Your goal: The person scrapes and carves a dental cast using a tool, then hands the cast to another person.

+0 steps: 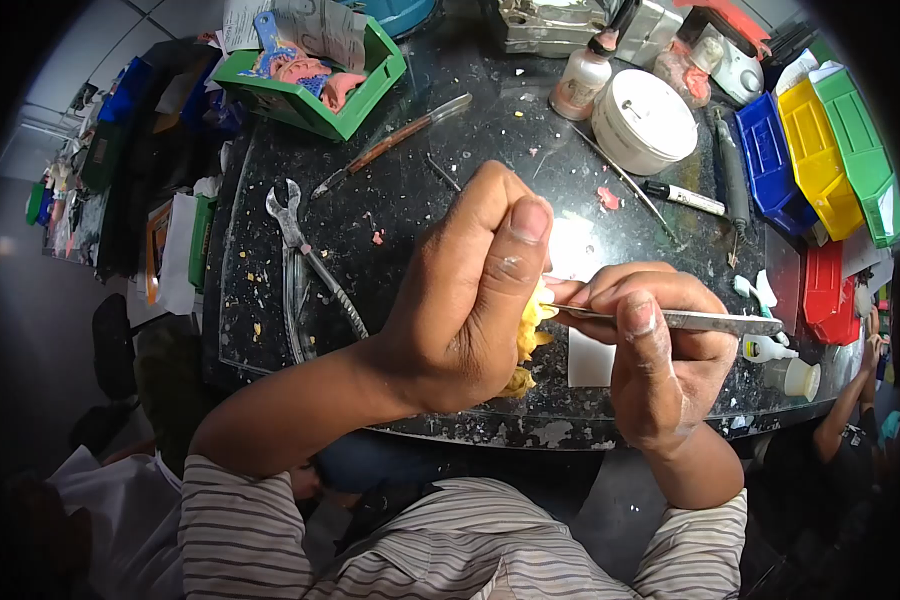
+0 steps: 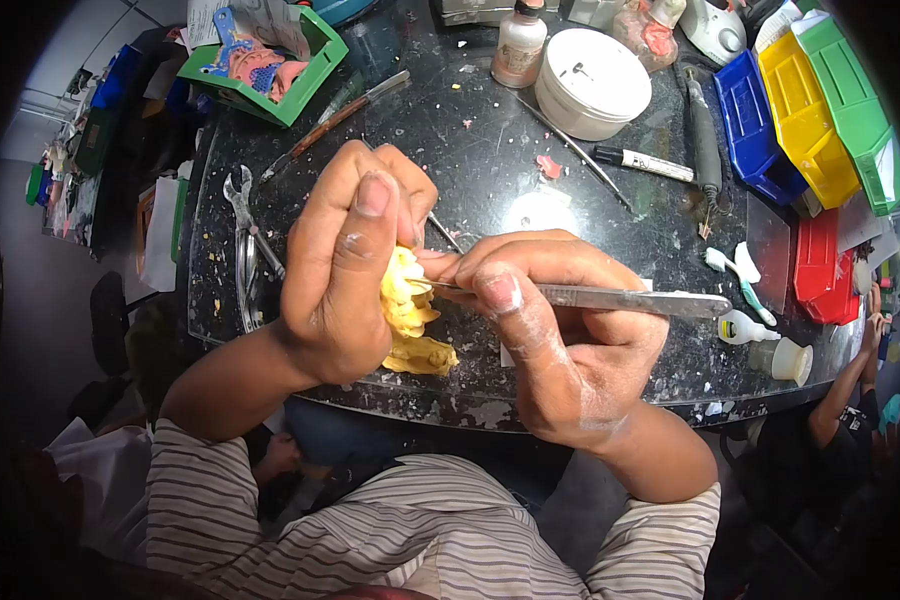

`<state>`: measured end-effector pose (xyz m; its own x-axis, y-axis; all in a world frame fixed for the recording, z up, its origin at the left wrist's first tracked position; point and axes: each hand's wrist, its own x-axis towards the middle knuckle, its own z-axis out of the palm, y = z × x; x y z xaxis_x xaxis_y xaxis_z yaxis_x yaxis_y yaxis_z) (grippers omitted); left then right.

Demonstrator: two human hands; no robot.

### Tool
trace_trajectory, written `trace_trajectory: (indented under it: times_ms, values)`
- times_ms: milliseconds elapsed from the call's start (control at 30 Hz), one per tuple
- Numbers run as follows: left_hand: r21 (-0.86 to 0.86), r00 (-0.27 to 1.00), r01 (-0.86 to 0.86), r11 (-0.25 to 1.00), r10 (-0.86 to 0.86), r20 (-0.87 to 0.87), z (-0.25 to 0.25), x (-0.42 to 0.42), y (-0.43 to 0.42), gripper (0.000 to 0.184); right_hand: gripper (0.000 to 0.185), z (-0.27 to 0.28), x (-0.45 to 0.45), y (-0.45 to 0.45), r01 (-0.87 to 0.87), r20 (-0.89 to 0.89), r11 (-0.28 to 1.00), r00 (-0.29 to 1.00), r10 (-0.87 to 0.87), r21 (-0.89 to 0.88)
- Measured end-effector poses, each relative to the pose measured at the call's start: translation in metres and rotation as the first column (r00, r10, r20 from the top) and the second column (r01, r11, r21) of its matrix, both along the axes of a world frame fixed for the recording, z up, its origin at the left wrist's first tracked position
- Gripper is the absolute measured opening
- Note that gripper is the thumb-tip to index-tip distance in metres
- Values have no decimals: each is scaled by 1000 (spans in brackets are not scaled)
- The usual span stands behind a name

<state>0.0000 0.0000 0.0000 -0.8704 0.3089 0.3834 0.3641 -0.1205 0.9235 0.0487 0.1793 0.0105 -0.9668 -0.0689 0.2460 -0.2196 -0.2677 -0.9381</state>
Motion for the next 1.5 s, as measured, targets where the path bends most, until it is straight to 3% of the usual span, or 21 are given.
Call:
trace_trajectory:
  times_ms: [100,167,233,300,333,433,467,600,700,767,967,1300,1500]
  values:
    - [16,992,74,997,-75,105,5,-2,-3,32,13,-2,-5,4,39,-204,999,978,-34,23]
    - [129,921,224,966,-253,295,11,-4,-7,33,12,4,-6,8,34,-256,996,967,-11,86]
    - [137,913,252,958,-283,294,8,-7,-7,40,11,11,-6,16,27,-296,981,955,31,192]
    - [245,757,426,871,-492,431,4,-9,-8,49,20,16,-6,16,37,-371,942,924,95,334]
    - [248,757,421,873,-488,434,5,-9,-9,49,25,19,-6,15,34,-381,927,917,120,373]
    - [424,463,521,740,-663,588,19,-7,-10,72,31,21,-8,15,21,-430,893,881,196,450]
    - [380,449,554,741,-650,613,21,-9,-10,80,34,22,-8,16,23,-435,882,876,209,471]
    - [384,509,524,760,-641,574,11,-8,-7,82,38,24,-11,18,-3,-427,857,866,259,515]
    - [246,560,643,726,-664,495,8,-12,-10,84,38,24,-10,18,11,-434,824,854,287,567]
    - [338,477,619,709,-681,556,12,-10,-11,84,39,24,-9,17,-7,-415,839,867,276,544]
    - [366,393,657,659,-714,580,11,-12,-13,86,38,23,-11,15,-34,-421,861,862,282,507]
    - [287,295,772,567,-719,629,-2,-19,-17,104,37,21,-13,16,-118,-418,847,829,371,518]
    - [136,386,824,550,-722,574,-12,-22,-17,107,37,24,-11,14,-76,-408,810,835,370,581]
